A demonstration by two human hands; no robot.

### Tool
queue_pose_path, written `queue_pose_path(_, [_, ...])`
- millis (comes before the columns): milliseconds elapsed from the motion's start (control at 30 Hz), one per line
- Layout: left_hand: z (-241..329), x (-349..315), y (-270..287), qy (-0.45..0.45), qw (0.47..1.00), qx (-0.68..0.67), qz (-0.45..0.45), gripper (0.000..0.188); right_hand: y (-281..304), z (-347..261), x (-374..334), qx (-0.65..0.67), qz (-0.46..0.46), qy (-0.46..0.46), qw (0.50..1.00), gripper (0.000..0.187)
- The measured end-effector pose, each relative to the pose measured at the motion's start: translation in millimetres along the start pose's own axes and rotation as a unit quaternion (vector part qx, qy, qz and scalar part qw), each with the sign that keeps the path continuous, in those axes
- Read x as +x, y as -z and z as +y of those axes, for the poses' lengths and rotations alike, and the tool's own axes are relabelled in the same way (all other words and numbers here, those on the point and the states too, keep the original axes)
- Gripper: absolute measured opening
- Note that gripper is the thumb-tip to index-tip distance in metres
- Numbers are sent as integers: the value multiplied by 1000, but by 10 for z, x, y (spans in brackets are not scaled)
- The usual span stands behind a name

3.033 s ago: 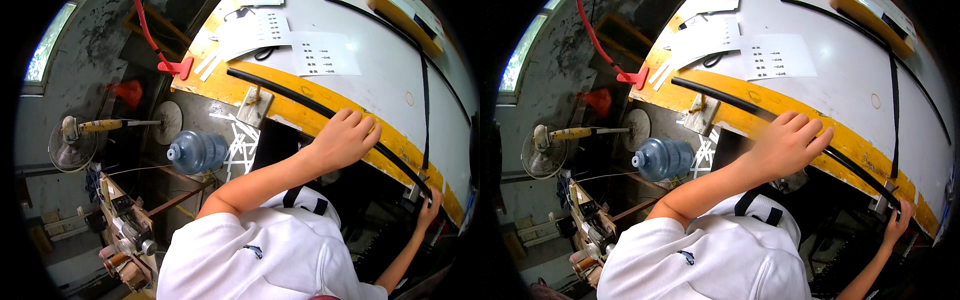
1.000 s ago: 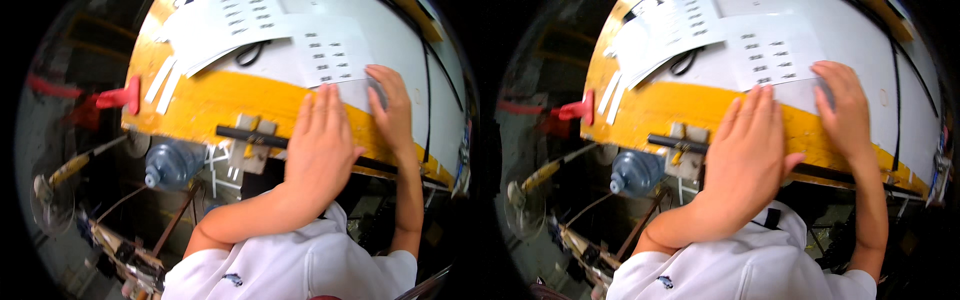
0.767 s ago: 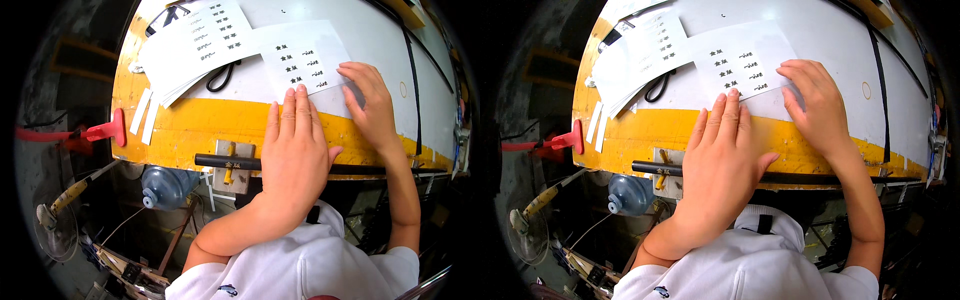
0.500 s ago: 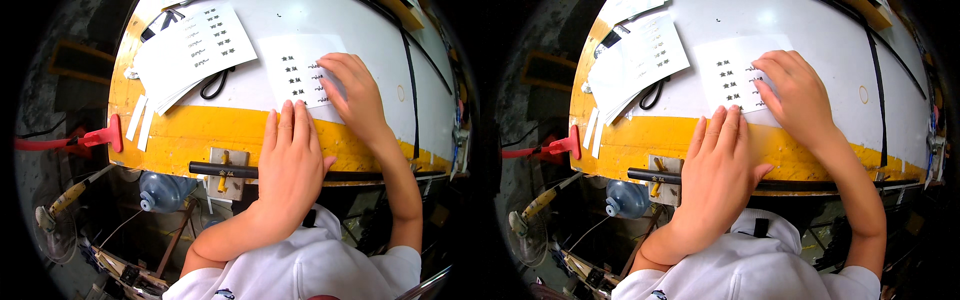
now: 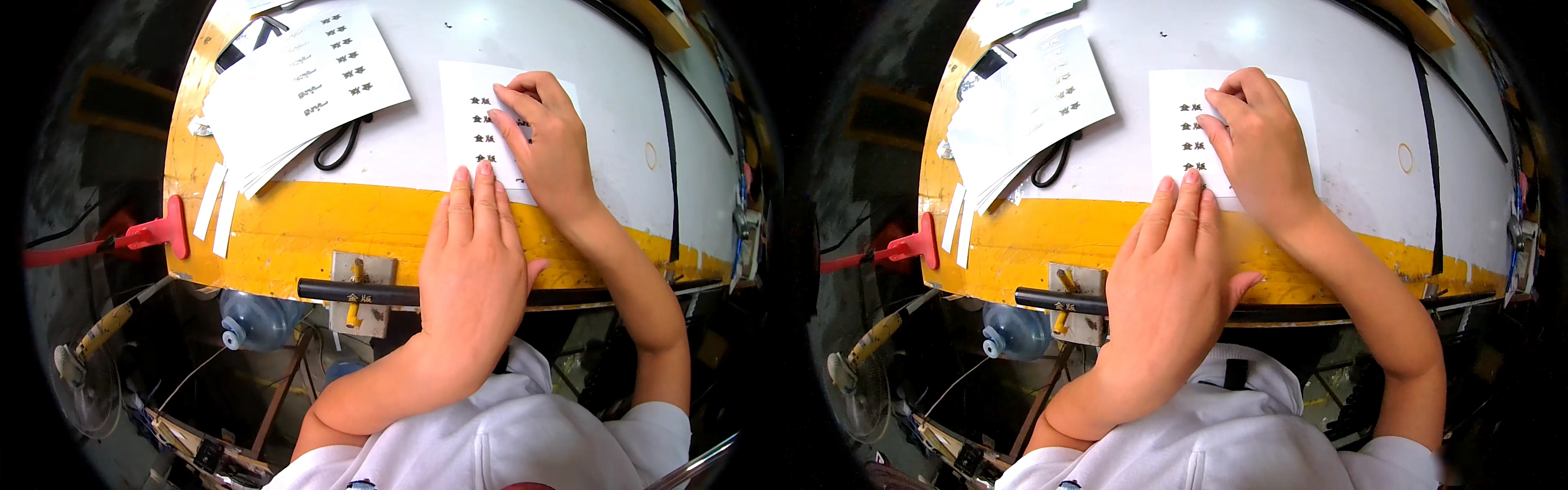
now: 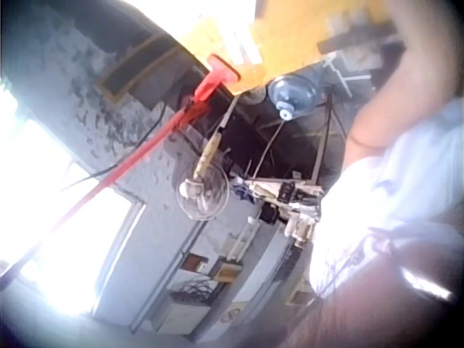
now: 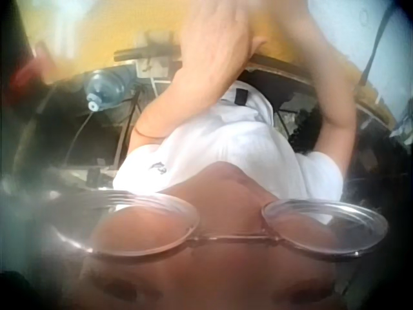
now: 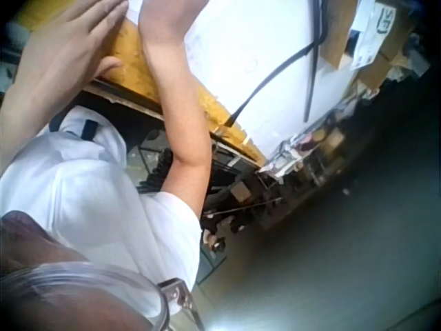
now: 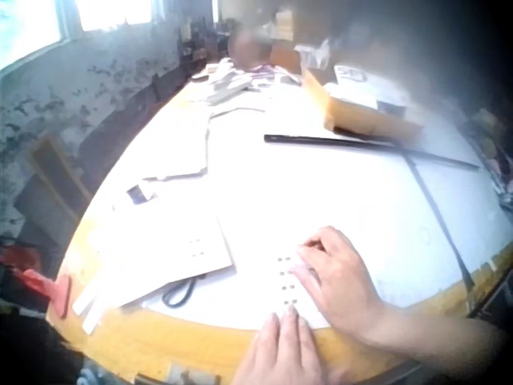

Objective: The person applies small adhesive labels to the ends of black bow staves. They peel labels from sheets, press them onto the staves, and place the labeled staves on a rack. The person repeats this process for several staves.

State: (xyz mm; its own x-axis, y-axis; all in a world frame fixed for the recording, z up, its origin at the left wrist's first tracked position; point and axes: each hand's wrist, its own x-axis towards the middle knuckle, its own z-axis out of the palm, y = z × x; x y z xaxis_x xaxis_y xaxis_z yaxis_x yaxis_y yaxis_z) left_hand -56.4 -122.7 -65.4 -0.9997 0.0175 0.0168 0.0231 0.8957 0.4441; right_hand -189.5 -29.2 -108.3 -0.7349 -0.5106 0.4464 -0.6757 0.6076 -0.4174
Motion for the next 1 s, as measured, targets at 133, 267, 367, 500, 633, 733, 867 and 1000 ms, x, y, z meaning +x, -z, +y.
queue_pose_path(133, [27, 18, -8, 4, 1000, 20, -3, 69, -17, -10, -11, 12, 2, -17, 1000, 13])
queue_pose_path(267, [33, 20, -21, 8, 1000, 14, -4, 68, 6, -28, 1, 73, -8, -83, 994, 10])
queue_pose_path(367, [36, 21, -20, 9, 1000, 11, -2, 67, 31, -38, 3, 105, -18, -121, 987, 11])
queue_pose_path(500, [21, 24, -33, 4, 1000, 10, 9, 65, 6, -51, 0, 101, 18, -132, 986, 15])
queue_pose_path(633, [6, 20, -32, -2, 1000, 12, 15, 64, -13, -22, -55, 74, 22, -73, 994, 16])
queue_pose_path(733, [16, 30, -30, -1, 1000, 11, 17, 64, -18, 21, -62, 66, 13, -56, 996, 13])
queue_pose_path(867, [11, 34, -39, -3, 1000, 10, 15, 63, 26, -21, -29, 128, -10, -126, 984, 8])
queue_pose_path(1000, [-8, 26, -30, -7, 1000, 6, 20, 63, 54, 16, 69, 128, -32, -167, 977, 10])
